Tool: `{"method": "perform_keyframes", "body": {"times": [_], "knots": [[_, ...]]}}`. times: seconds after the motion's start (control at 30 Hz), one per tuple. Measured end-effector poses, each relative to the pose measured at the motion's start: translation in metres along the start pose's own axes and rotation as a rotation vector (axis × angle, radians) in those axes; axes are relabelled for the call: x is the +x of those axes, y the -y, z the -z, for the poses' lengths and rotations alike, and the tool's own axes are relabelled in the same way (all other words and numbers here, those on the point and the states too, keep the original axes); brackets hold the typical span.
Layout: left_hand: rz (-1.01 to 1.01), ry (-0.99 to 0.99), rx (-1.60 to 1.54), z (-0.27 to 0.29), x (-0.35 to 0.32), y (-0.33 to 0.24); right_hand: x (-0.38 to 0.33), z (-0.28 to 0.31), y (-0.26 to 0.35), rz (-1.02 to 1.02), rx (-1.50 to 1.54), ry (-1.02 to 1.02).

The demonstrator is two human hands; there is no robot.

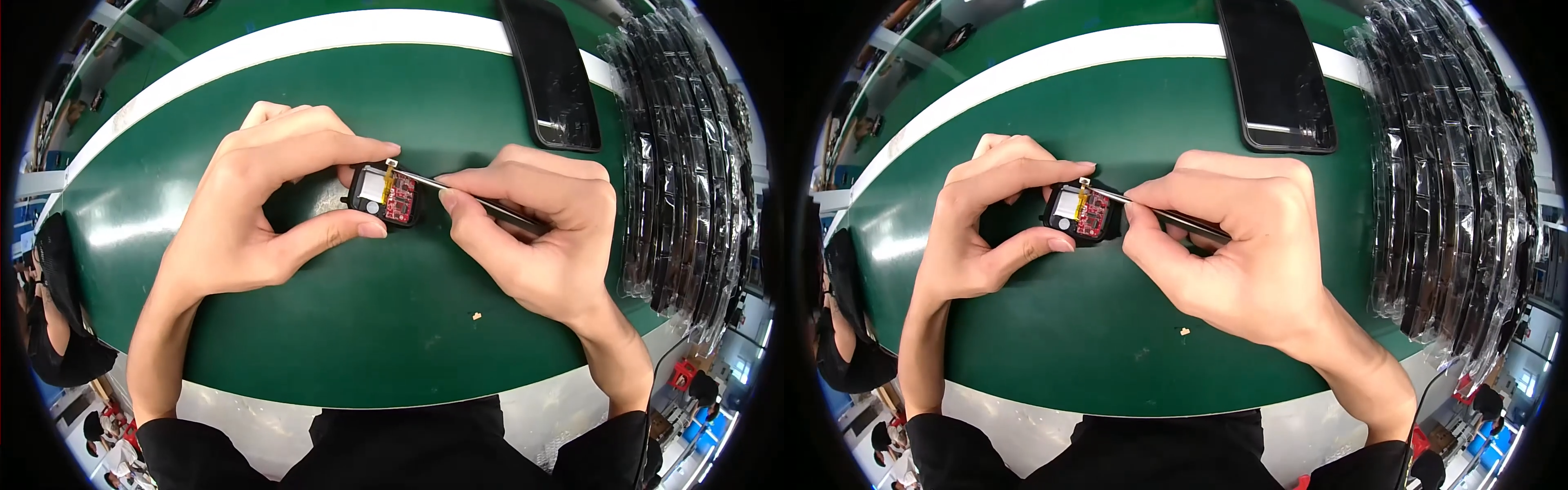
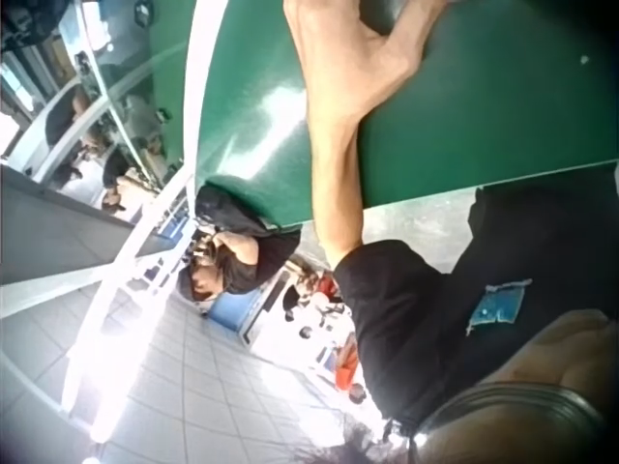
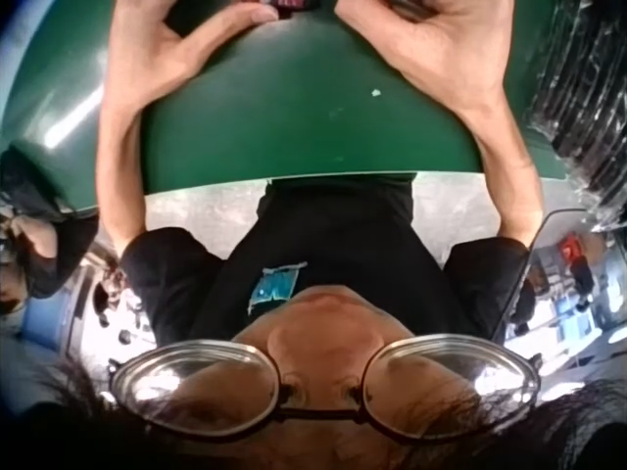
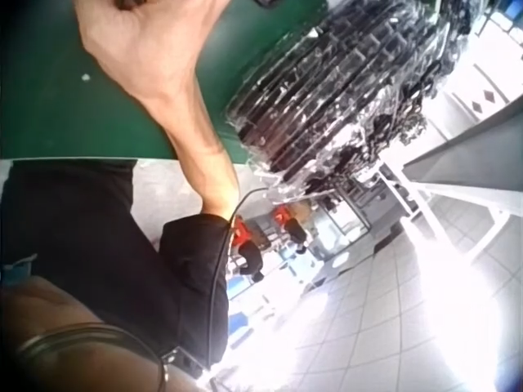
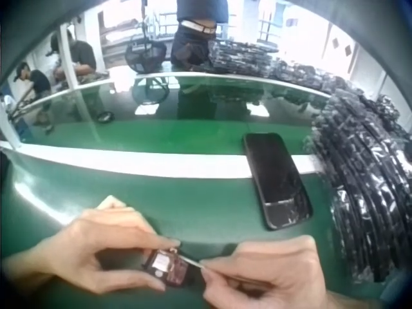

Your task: The recorder uses tweezers to assemble or repair small electronic devices at a workshop bench.

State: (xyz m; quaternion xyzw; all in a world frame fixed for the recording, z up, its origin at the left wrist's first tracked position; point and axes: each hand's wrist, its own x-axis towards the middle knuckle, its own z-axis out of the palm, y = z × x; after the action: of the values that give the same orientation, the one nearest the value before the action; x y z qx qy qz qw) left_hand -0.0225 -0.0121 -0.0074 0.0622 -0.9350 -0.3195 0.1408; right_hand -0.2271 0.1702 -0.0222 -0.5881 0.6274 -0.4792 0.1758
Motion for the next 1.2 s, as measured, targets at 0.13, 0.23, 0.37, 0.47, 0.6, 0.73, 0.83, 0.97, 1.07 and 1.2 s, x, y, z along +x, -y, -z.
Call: {"method": "perform_keyframes", "body": {"times": [0.13,0.23,0.37,0.47,0.6,0.73,0.83,0.97,1.07,1.2], "knots": [[0.081,-0.012,-0.022,0.0,-0.001,-0.003,-0.003,0.001,-0.005,0.047,-0.012,-0.045],[0.078,-0.028,-0.017,-0.001,-0.001,-0.002,-0.003,0.001,-0.006,0.124,-0.092,-0.055],[0.056,-0.019,0.022,-0.002,0.001,-0.002,-0.002,-0.001,-0.006,0.161,-0.165,-0.066],[0.045,-0.017,0.028,-0.001,0.0,-0.001,-0.002,-0.003,-0.006,0.193,-0.184,-0.066],[0.047,0.015,0.034,0.002,0.001,0.0,-0.001,-0.002,-0.005,0.197,-0.19,-0.05],[0.03,0.042,-0.027,0.009,-0.003,0.008,-0.002,-0.002,-0.003,0.077,-0.001,-0.01],[0.03,0.059,-0.072,0.011,-0.003,0.009,-0.001,0.001,-0.003,0.04,0.025,0.022],[0.029,0.072,-0.071,0.011,-0.002,0.009,-0.001,0.003,-0.002,0.018,0.003,0.051],[0.021,0.079,-0.061,0.01,-0.001,0.009,-0.002,0.003,-0.003,0.01,0.013,0.055],[0.006,0.065,-0.05,0.009,-0.002,0.009,-0.001,-0.001,-0.004,0.042,-0.007,0.045]]}}
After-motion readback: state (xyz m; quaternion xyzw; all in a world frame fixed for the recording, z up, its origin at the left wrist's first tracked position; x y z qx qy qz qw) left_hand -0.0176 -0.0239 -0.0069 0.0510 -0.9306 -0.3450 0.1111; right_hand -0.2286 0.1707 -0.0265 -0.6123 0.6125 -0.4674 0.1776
